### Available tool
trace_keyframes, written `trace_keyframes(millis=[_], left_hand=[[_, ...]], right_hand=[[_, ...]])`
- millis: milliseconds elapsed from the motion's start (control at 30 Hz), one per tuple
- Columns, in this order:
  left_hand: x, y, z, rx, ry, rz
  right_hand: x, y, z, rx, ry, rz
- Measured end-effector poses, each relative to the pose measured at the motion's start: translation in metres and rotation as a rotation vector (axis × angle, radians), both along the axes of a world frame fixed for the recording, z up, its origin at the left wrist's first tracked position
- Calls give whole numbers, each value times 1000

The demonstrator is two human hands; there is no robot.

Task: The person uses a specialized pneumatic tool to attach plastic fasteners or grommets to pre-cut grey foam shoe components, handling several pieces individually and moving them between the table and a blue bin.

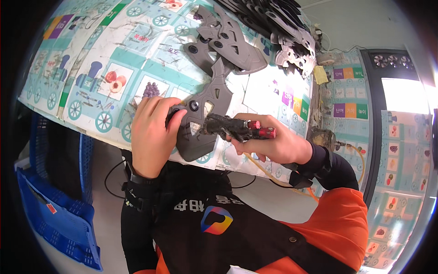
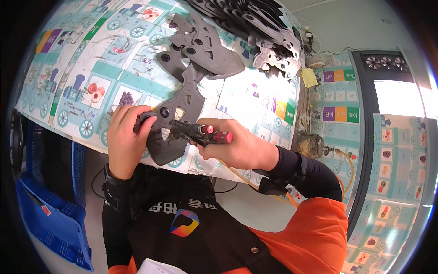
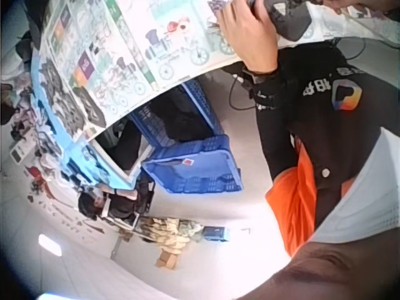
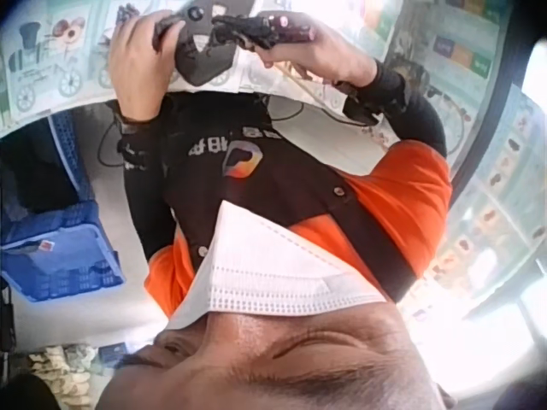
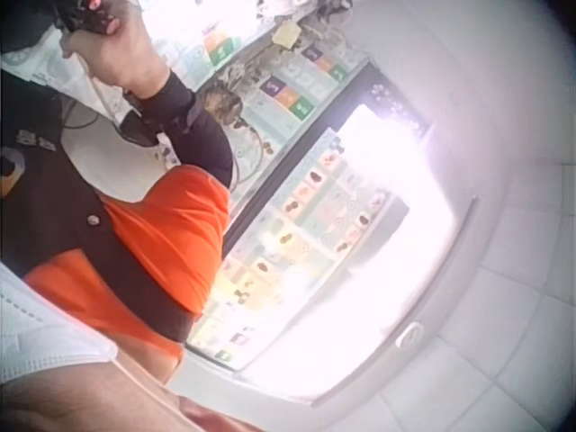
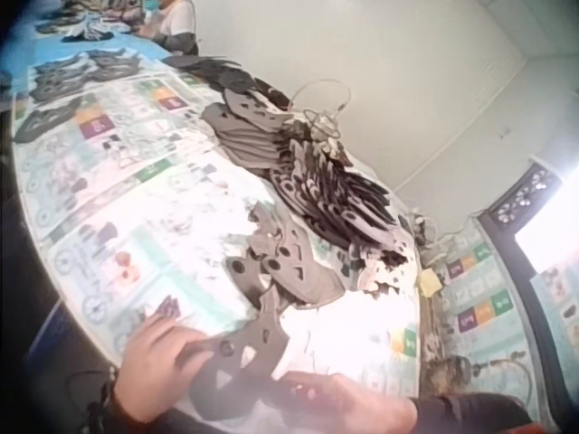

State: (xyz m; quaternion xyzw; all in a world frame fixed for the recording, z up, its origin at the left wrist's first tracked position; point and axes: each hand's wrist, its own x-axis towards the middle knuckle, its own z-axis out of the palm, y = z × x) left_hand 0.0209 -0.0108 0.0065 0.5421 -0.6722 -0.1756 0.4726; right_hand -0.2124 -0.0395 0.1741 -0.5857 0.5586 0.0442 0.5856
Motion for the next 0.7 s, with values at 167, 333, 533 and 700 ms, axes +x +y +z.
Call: trace_keyframes(millis=[167, 333, 533, 700], left_hand=[[2, -1, -1, 25, 25, -15], [2, -2, -2, 27, 50, -14], [2, -2, -1, 51, 80, -27], [3, -2, -2, 44, 79, -22]], right_hand=[[-2, -3, -12, -59, -17, 39], [12, -5, -8, -69, -5, 18], [17, -4, -11, -100, 23, 57], [14, -3, -15, -131, 12, 70]])
